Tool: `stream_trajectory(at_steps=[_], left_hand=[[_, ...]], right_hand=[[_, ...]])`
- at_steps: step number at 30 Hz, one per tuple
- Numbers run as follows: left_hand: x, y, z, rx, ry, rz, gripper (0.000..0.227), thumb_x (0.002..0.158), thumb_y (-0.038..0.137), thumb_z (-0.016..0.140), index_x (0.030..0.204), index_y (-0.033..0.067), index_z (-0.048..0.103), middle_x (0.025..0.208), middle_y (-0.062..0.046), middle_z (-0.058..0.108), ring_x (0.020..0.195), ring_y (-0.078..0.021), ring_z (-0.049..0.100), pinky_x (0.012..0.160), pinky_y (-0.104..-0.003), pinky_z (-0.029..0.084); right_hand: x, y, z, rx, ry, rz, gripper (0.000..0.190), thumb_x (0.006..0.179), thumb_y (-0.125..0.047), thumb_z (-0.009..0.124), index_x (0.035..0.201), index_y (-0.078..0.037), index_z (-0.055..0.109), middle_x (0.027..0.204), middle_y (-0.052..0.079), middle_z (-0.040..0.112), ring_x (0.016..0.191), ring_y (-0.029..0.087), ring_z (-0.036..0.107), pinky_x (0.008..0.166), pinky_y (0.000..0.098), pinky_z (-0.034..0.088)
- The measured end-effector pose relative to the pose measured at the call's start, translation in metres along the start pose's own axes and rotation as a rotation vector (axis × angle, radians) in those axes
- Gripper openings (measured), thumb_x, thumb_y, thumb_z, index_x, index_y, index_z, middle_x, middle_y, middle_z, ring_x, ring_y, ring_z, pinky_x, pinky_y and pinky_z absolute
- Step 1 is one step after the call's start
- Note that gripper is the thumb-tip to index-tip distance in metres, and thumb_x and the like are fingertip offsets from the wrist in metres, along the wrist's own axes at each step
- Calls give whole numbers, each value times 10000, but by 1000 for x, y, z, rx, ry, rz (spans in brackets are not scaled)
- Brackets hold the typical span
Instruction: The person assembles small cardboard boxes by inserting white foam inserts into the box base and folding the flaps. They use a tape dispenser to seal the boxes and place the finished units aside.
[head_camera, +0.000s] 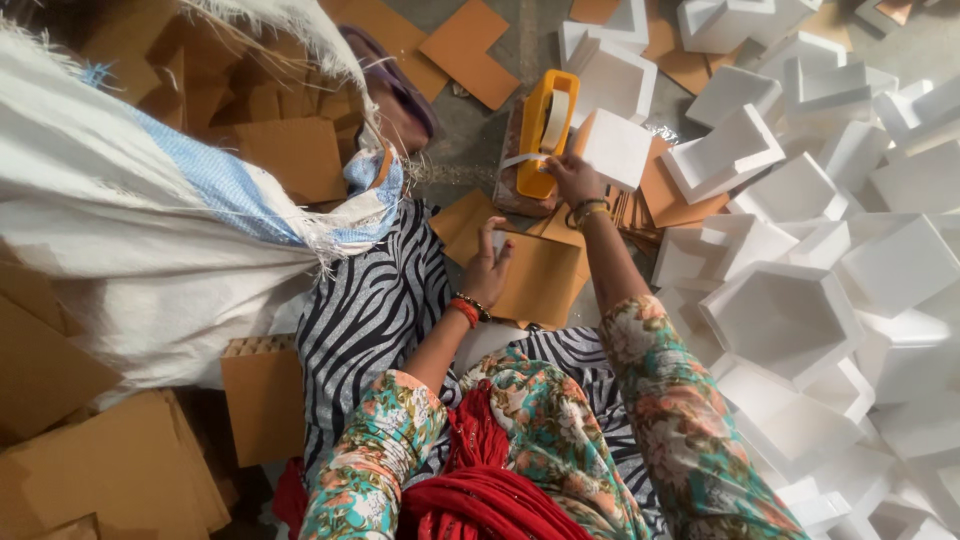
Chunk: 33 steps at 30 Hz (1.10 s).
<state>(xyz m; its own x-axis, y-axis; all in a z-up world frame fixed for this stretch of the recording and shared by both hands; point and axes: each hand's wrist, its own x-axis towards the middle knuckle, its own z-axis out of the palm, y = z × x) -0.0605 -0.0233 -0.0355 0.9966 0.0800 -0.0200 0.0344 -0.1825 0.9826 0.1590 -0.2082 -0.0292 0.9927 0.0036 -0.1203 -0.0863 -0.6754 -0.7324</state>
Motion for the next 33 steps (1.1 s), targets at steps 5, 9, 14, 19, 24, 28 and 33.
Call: stream_trajectory(at_steps=[5,9,14,19,24,28,33], left_hand=[[0,-14,17,-70,-122,92,455,1113,310,465,1528,224,301,1119,-182,682,929,-393,700,745,-459,525],[9,-21,33,-156,-64,161,390,1130,297,482,1483,200,347,1328,-181,589,1110,-374,682,899,-448,542],[17,-18,44,-226,-41,257,387,1156,302,483,1478,119,373,1458,-179,507,1342,-369,567,1101,-433,452],[18,-23,53,-214,-38,135,564,1017,301,666,1443,104,353,1409,-151,514,1310,-302,578,1071,-387,464],[20,-42,54,-275,-85,117,671,918,142,723,1459,111,328,1414,-138,476,1321,-257,528,1112,-381,426],[25,-45,47,-288,-157,107,763,864,126,804,1443,119,307,1406,-117,453,1301,-234,507,1112,-380,427],[24,-6,26,-169,-208,236,728,912,177,797,1463,132,324,1422,-151,486,1343,-290,513,1118,-406,416]], right_hand=[[-105,-30,-14,-94,271,-269,288,993,-366,720,1015,-87,788,910,113,779,795,202,728,694,340,551],[-194,-29,-17,297,103,88,253,972,-277,702,1083,-71,799,848,124,799,614,178,637,558,341,483],[-227,-38,-19,157,204,-86,524,906,-262,769,1349,-46,589,811,179,759,718,231,742,645,327,561],[-204,-62,-44,-264,-23,-93,629,850,-349,788,1379,-93,566,729,182,730,712,350,725,635,409,545],[-115,-47,-47,-491,38,-38,406,1002,-503,719,1049,-110,810,830,141,729,804,340,722,678,424,542],[-59,-13,-12,4,-161,-97,348,953,-411,728,958,-73,808,788,90,772,720,172,726,692,338,556],[-65,-1,-16,-56,-185,-113,347,955,-359,708,987,-29,811,852,87,737,731,148,676,685,337,542]])
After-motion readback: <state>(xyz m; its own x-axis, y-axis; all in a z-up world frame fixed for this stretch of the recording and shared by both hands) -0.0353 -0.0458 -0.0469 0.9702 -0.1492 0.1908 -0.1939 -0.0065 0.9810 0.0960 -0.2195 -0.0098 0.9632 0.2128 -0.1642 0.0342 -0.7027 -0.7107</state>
